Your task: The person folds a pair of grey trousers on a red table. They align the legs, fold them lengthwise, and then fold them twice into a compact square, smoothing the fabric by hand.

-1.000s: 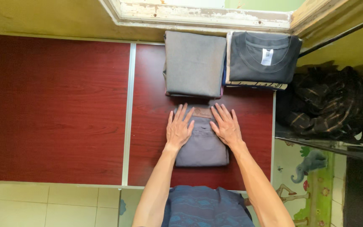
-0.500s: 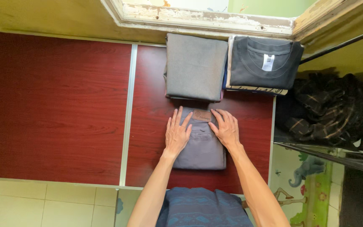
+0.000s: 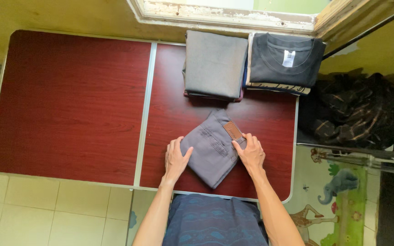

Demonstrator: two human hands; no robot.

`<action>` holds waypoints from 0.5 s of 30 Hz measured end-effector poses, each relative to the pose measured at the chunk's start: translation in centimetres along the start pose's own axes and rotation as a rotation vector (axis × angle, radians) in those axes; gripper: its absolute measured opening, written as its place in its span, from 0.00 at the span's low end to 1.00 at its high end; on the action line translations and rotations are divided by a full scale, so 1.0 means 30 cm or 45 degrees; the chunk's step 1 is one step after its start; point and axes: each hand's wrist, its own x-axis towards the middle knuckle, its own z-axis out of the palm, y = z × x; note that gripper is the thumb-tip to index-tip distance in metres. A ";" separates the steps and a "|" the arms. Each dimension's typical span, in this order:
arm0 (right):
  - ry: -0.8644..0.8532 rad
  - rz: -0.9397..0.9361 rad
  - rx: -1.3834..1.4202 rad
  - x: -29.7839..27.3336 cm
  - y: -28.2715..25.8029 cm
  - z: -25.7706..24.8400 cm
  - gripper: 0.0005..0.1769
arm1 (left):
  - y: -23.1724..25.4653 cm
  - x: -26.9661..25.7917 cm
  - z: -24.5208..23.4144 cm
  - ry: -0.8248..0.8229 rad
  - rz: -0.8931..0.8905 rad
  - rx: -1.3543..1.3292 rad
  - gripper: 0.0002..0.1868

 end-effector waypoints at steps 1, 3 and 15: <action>-0.023 0.021 0.003 -0.011 0.003 -0.005 0.28 | -0.019 -0.003 0.003 0.009 -0.049 0.013 0.32; -0.089 0.098 -0.008 -0.029 -0.002 -0.014 0.30 | -0.054 0.007 0.011 0.025 -0.147 0.039 0.31; -0.357 0.492 0.029 -0.192 -0.003 0.064 0.37 | -0.049 -0.038 0.013 -0.237 -0.543 -0.347 0.37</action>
